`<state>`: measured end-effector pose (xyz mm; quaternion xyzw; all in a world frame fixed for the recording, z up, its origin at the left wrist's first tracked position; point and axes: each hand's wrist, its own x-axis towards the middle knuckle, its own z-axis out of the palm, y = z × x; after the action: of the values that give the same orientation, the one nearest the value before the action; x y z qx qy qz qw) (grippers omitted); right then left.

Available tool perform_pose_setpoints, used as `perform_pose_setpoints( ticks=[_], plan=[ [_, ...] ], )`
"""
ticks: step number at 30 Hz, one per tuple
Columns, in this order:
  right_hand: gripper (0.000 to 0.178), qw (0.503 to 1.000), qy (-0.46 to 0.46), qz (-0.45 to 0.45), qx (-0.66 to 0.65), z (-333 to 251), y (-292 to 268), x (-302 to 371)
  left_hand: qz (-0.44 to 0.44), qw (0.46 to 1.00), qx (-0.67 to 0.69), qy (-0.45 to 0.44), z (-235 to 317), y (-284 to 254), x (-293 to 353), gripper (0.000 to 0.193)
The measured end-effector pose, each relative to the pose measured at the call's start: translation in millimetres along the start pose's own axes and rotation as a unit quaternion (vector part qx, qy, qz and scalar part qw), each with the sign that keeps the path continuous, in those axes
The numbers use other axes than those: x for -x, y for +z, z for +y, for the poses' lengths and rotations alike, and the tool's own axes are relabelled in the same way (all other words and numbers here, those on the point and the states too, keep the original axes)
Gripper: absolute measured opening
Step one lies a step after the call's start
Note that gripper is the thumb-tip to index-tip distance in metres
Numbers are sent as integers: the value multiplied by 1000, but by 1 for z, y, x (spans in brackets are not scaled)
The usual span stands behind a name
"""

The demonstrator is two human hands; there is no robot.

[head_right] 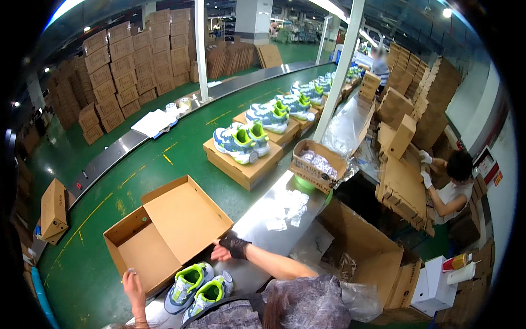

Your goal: The person repeatedly packs pairs of shoes into cardboard boxes on a conveyor belt. They place tissue paper into each box, insert the shoes, close the box, and move it down the line.

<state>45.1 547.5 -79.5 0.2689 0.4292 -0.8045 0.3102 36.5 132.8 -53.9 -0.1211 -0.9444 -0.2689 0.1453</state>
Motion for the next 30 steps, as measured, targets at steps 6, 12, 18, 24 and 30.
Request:
perform_pose_setpoints(
  ticks=[6, 12, 18, 24, 30],
  plan=[
    [40, 910, -189, -214, 300, -35, 119, 54, 220, 958, -152, -108, -97, -67, 102, 24],
    [42, 567, -392, -180, 702, 35, 195, -47, 140, 882, -217, -394, -193, -122, 231, 24],
    [23, 508, -319, -202, 774, 87, 238, -85, 144, 868, -136, -455, -283, -164, 390, 24],
    [26, 449, -364, -228, 783, 101, 229, -105, 316, 846, -176, -390, -208, -245, 310, 24],
    [46, 408, -334, -276, 804, 111, 267, -101, 434, 829, 204, -288, -63, -314, 162, 17]
  ],
)
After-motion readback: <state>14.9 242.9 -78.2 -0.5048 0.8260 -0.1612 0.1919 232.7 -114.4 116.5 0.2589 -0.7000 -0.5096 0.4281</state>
